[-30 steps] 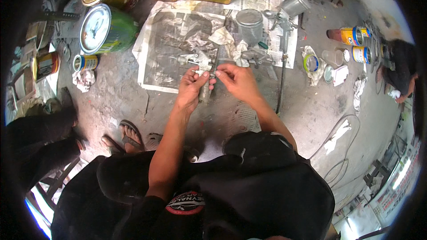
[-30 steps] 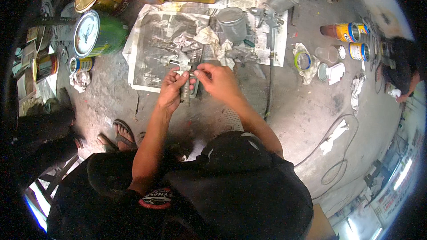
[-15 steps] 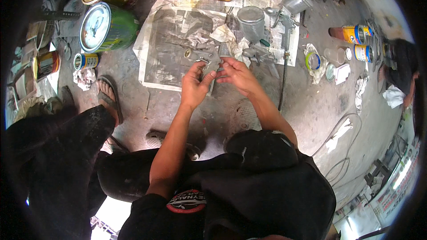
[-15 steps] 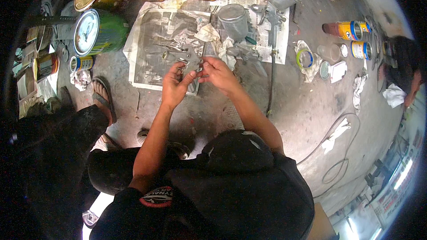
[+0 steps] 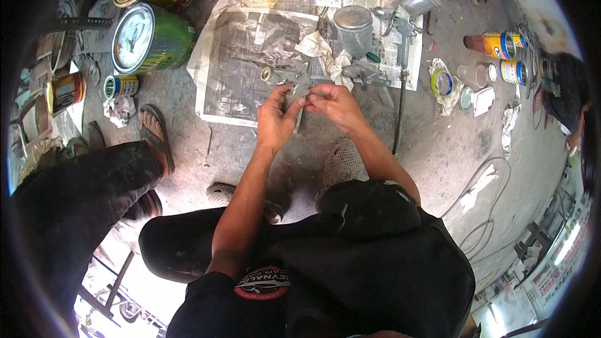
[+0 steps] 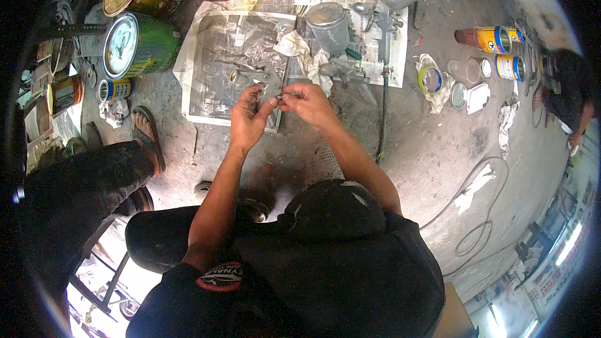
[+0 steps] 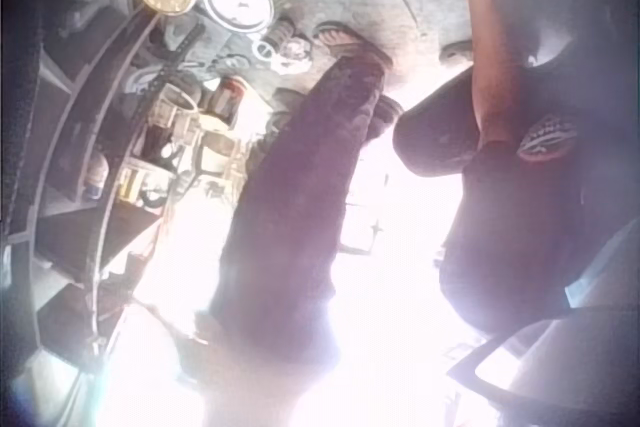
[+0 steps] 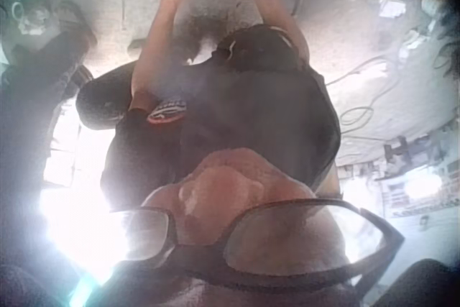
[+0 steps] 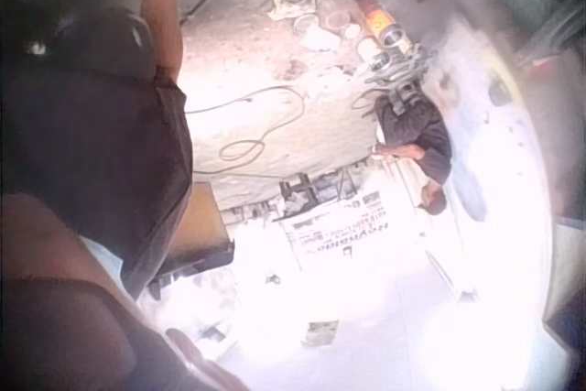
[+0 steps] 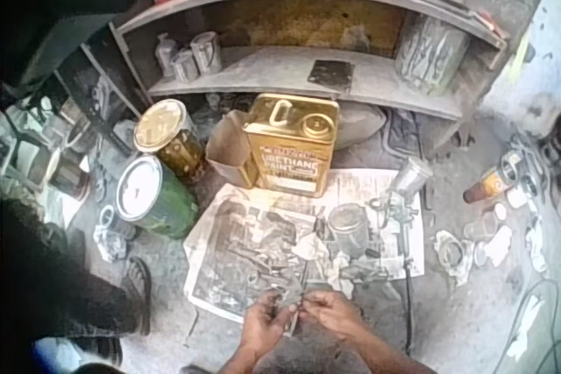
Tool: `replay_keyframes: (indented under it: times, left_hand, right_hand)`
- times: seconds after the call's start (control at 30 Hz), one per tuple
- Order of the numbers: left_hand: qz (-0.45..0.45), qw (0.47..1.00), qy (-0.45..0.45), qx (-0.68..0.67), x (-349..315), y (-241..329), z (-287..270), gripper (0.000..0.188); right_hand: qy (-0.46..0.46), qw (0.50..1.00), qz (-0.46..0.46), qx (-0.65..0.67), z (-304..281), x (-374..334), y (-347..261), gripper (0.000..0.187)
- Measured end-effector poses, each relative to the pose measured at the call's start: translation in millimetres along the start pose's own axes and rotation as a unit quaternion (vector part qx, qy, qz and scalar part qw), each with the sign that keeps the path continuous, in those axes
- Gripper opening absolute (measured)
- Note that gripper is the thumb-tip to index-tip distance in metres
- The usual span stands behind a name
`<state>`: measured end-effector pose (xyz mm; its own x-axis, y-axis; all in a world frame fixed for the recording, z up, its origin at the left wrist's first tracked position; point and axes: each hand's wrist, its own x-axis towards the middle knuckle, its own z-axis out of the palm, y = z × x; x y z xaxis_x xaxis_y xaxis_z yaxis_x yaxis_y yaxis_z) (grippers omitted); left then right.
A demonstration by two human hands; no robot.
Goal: The person assembles a paint sprayer by hand, attaching the nozzle and fluid tip, inserting a needle, and securing the paint cup. The person then wipes the exterior of the sprayer with a cloth.
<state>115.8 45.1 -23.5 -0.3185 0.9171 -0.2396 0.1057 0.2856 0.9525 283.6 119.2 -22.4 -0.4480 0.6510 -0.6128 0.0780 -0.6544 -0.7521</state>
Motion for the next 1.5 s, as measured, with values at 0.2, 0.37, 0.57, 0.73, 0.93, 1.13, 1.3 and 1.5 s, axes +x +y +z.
replay_keyframes:
  times: [0.2,0.37,0.57,0.73,0.93,1.13,1.3,1.5]
  left_hand:
    - [-0.020,1.000,0.008,-0.008,-2,-1,-1,0.035]
    - [-0.011,1.000,0.013,0.000,-5,7,-1,0.035]
    - [-0.008,0.999,0.032,0.020,-5,9,0,0.035]
    - [-0.046,0.994,0.032,0.090,-9,21,-1,0.035]
    - [-0.028,0.992,0.045,0.111,-11,17,0,0.036]
    - [-0.064,0.997,0.018,0.029,-10,26,1,0.047]
    - [-0.085,0.993,0.009,-0.079,-10,2,0,0.053]
    - [-0.103,0.985,0.011,-0.139,-9,7,6,0.049]
  right_hand:
    - [0.003,0.998,-0.066,0.017,1,0,0,0.048]
    - [-0.007,0.993,-0.062,0.098,6,-6,-6,0.061]
    - [-0.001,0.995,-0.053,0.085,10,-9,-5,0.062]
    - [-0.004,0.993,-0.030,0.118,12,-13,-8,0.063]
    - [0.017,0.994,-0.008,0.109,15,-11,-6,0.061]
    - [0.023,0.994,-0.012,0.102,11,-8,2,0.055]
    - [0.022,0.994,-0.004,0.104,12,-6,2,0.052]
    - [0.044,0.993,-0.007,0.110,11,-4,6,0.045]
